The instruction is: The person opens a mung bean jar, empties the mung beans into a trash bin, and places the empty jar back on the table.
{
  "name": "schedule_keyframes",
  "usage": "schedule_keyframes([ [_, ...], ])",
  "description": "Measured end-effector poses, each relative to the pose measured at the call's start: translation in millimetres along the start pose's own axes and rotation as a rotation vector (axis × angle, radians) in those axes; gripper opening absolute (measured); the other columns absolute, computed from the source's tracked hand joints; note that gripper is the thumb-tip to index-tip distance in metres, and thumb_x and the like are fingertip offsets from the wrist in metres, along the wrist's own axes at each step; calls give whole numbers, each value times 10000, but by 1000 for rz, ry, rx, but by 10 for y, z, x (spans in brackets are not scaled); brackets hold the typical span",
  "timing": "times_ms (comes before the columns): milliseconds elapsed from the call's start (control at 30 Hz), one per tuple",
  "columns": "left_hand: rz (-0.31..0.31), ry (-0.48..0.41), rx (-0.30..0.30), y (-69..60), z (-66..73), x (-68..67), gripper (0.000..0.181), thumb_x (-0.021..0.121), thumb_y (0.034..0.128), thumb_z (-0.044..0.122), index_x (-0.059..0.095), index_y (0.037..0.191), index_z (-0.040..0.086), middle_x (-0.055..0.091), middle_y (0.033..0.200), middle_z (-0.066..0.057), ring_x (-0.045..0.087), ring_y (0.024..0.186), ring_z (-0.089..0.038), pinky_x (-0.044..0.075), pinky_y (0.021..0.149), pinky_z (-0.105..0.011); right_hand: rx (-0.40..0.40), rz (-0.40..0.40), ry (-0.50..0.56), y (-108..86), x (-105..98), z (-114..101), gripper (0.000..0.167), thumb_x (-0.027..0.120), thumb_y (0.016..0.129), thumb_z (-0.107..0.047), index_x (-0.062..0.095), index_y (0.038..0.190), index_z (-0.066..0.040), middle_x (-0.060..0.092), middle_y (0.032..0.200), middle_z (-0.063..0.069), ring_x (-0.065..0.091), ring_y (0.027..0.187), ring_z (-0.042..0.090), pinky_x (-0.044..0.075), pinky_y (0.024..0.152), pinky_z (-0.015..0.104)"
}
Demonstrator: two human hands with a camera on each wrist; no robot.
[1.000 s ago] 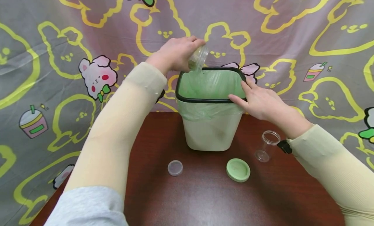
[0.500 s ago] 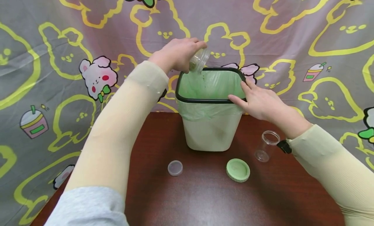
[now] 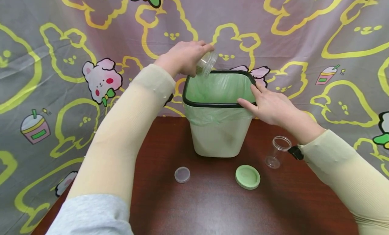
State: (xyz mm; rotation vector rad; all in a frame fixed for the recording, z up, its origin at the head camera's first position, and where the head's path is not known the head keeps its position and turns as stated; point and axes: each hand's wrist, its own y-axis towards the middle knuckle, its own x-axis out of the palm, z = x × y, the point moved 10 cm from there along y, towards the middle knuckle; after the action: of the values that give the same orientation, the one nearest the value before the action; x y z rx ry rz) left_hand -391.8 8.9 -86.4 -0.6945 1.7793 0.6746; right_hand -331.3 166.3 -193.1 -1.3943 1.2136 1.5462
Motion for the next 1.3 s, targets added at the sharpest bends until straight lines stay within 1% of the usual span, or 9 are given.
schedule_keyframes([
  [167, 62, 17, 5, 2, -1, -89, 907, 752, 764, 80, 273, 1531, 145, 365, 1485, -113, 448, 1271, -334, 433, 951, -527, 1, 4, -1, -4, -6, 3, 941, 195, 947, -703, 230, 1499, 58, 121, 1562, 264, 424, 1229, 529, 374, 909, 638],
  [267, 46, 37, 16, 8, 11, -75, 905, 752, 769, 72, 270, 1532, 132, 360, 1488, -125, 420, 1299, -341, 422, 966, -533, 0, 7, -2, -4, -8, 3, 936, 196, 948, -701, 235, 1497, 55, 132, 1558, 265, 435, 1221, 525, 379, 901, 637],
  [367, 19, 40, 17, 7, 2, -27, 919, 750, 766, 69, 255, 1538, 125, 357, 1489, -132, 408, 1306, -344, 417, 971, -529, 0, 3, -3, -5, -2, 4, 936, 194, 947, -702, 231, 1498, 53, 133, 1558, 265, 432, 1227, 521, 382, 896, 635],
  [567, 27, 13, 9, -37, -41, -10, 910, 750, 773, 65, 255, 1535, 112, 351, 1497, -137, 385, 1326, -337, 410, 974, -535, 3, 0, -5, 5, -3, 1, 943, 186, 944, -707, 223, 1502, 53, 107, 1566, 268, 426, 1228, 531, 378, 900, 641],
  [700, 18, -1, 2, -51, -60, 18, 900, 742, 771, 34, 266, 1530, 117, 349, 1500, -135, 388, 1321, -333, 414, 970, -531, 4, -6, -2, 5, -3, 0, 952, 185, 942, -711, 213, 1506, 55, 100, 1568, 269, 389, 1269, 518, 366, 916, 646],
  [933, 19, 4, 1, -62, -81, 47, 868, 743, 775, 53, 294, 1515, 113, 379, 1476, -135, 413, 1293, -339, 420, 955, -533, -1, -20, -11, 10, 13, 3, 970, 181, 937, -718, 197, 1509, 65, 97, 1568, 273, 323, 1325, 498, 347, 944, 643],
  [1167, 40, 11, 6, -59, -64, -22, 894, 760, 768, 84, 283, 1523, 112, 391, 1465, -136, 449, 1255, -340, 426, 951, -531, -4, -18, -21, 8, 7, 3, 966, 181, 939, -716, 202, 1508, 65, 109, 1566, 275, 327, 1321, 501, 351, 935, 648],
  [1233, 60, 19, 1, -62, -64, -69, 899, 762, 769, 98, 276, 1525, 123, 391, 1466, -130, 456, 1253, -342, 430, 945, -537, -6, -15, -21, 5, 2, -2, 962, 184, 941, -713, 207, 1505, 66, 115, 1564, 275, 349, 1305, 506, 357, 928, 647],
  [1300, 100, 32, -3, -67, -63, -131, 890, 761, 785, 157, 271, 1528, 133, 386, 1470, -122, 452, 1263, -337, 435, 940, -544, -11, -4, -23, 2, -9, -7, 949, 194, 948, -702, 220, 1499, 70, 128, 1558, 281, 384, 1274, 515, 366, 916, 644],
])
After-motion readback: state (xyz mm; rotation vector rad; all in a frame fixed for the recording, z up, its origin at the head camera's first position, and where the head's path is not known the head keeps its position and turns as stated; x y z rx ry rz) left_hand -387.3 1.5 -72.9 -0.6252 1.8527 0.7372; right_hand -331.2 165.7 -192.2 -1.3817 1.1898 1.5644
